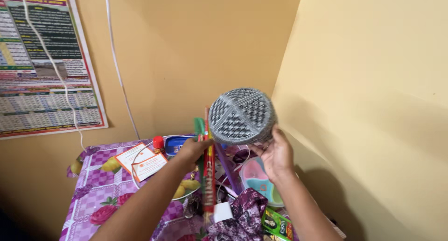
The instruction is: The person retrieves a metal container from the refrigerator, places it on a side table, then returns to the refrigerator to retrieve a green bottle and tomatoes. The person places the tomatoes in a red bowl and the bottle on the side table. Finally, the person organizes items on top of the refrigerator.
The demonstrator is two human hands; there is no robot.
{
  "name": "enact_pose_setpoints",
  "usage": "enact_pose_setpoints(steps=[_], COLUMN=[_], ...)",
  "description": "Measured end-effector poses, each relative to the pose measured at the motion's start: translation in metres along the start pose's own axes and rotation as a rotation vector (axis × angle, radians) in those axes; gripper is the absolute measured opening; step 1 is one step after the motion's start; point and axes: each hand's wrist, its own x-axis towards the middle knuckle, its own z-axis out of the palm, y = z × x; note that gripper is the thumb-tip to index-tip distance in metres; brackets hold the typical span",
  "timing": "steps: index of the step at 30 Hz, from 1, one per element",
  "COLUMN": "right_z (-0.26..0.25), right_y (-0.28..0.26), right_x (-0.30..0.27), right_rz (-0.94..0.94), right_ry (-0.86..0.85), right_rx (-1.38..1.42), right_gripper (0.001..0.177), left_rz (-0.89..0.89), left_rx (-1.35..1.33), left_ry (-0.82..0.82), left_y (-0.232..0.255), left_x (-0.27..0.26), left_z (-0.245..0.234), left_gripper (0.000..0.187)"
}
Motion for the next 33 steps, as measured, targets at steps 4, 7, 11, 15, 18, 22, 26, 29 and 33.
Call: enact_pose_setpoints(steps=[4, 7, 11, 15, 18, 22, 26, 29, 33], right_z=[-0.004, -0.006, -0.010, -0.011, -0.016, -0.021, -0.018, -0.011, 0.007], right_y=[0.005, 0.006, 0.004, 0.006, 0.006, 0.007, 0.009, 0.009, 0.016], right_x=[0.006, 0.010, 0.012, 0.013, 0.016, 0.019, 0.018, 0.010, -0.006], right_rz=[0.054, 0.054, 0.013, 0.009, 0.023, 0.029, 0.061, 0.063, 0.084], right_ry=[0.000, 0.037, 0.029, 0.052, 0.041, -0.002, 0.004, 0.033, 0.013], right_rx=[0.008, 0.019, 0.011, -0.019, -0.036, -0.013, 0.010, -0.028, -0.112], right_gripper=[0.036, 0.035, 0.037, 0.035, 0.035, 0.039, 0.038, 0.036, 0.037], left_rz=[0.024, 0.081, 0.071, 0.147, 0.214, 0.152, 0.216, 0.154, 0.056], left_rx=[0.162, 0.199, 0.309, 0.406, 0.731, 1.080, 1.299, 1.535, 1.411], left_ry=[-0.102, -0.066, -0.022, -0.103, -0.056, -0.016, -0.066, -0.040, -0.081], left_y=[-0.010, -0.015, -0.018, -0.013, -0.001, 0.007, 0.007, 0.004, 0.002], left_x=[0.033, 0.043, 0.033, 0.003, -0.022, -0.065, -0.111, -0.153, -0.199], left_z=[-0.002, -0.005, -0.005, -0.007, -0.006, -0.001, 0.011, 0.007, 0.006], left_gripper=[0.038, 0.042, 0.058, 0.060, 0.068, 0.075, 0.097, 0.117, 0.128])
